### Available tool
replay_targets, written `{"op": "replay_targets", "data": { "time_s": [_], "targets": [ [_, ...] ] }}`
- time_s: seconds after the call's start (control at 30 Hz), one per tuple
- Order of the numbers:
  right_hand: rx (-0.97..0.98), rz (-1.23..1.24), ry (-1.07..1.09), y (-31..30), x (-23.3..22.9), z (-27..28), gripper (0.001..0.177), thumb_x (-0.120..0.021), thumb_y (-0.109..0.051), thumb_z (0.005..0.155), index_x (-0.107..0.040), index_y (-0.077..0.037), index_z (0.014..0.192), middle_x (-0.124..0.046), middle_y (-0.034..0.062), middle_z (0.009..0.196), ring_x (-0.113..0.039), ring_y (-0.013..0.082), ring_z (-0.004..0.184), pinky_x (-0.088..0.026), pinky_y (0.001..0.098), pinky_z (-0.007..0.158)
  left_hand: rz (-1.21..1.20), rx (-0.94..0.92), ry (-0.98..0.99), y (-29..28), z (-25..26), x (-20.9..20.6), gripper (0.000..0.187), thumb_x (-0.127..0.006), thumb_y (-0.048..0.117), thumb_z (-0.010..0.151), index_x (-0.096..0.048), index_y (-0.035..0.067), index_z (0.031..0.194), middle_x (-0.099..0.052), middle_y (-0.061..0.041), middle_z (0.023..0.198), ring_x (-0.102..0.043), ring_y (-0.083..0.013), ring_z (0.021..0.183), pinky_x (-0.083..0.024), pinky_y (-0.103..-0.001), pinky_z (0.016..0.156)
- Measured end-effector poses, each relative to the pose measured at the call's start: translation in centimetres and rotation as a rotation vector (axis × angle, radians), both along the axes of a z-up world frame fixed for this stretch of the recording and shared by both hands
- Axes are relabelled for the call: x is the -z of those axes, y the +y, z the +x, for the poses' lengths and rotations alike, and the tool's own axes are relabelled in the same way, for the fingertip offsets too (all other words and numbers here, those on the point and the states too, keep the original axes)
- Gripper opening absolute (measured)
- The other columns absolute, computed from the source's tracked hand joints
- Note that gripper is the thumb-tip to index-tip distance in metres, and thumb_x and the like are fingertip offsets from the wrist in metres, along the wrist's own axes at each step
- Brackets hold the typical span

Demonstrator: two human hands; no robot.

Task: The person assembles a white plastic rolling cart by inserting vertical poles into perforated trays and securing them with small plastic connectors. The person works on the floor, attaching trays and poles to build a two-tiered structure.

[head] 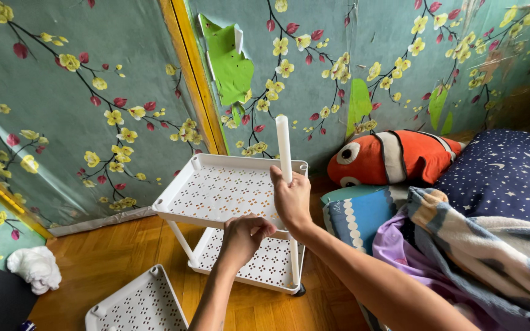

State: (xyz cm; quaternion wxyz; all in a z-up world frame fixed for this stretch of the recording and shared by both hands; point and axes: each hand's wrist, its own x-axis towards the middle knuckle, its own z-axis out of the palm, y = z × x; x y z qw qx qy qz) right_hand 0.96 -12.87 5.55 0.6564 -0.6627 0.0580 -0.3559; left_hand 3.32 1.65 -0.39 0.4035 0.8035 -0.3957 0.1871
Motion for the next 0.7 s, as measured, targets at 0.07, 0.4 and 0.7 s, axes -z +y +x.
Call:
{"op": "replay_targets", "data": {
  "time_s": [0.07,0.4,0.7],
  "targets": [
    [-0.195,0.049,0.070,-0.7,-0.2,0.3,0.040,-0.065,-0.023,0.099,-0.055,-0.012,0.061,-0.041,-0.0063,0.051,-0.030,0.0046,0.046,-0.022,0.0280,0.042,0.007,0.002,0.020,0.1,0.1,0.0,0.002,-0.078,0.014,0.081,-0.080,0.013,0.081,-0.078,-0.004,0.076,-0.076,-0.0223,0.071,-0.056,-0.037,0.071],
    [-0.390,0.115,0.170,-2.8,1.6,1.1,0.040,-0.066,-0.019,0.097,-0.053,-0.010,0.060,-0.042,-0.0045,0.050,-0.031,0.0075,0.042,-0.021,0.0299,0.041,0.067,-0.049,0.129,-0.5,-0.1,-0.3,0.009,-0.079,0.017,0.080,-0.082,0.014,0.088,-0.078,-0.007,0.083,-0.076,-0.0250,0.076,-0.057,-0.037,0.073],
    [-0.646,0.080,0.201,-3.4,1.3,0.6,0.042,-0.067,-0.019,0.096,-0.045,-0.013,0.060,-0.037,-0.0054,0.050,-0.025,0.0082,0.043,-0.018,0.0309,0.042,0.074,-0.050,0.180,0.1,-0.3,-0.4,0.011,-0.079,0.018,0.081,-0.082,0.014,0.090,-0.078,-0.008,0.085,-0.076,-0.0260,0.077,-0.057,-0.037,0.075]
  ]
}}
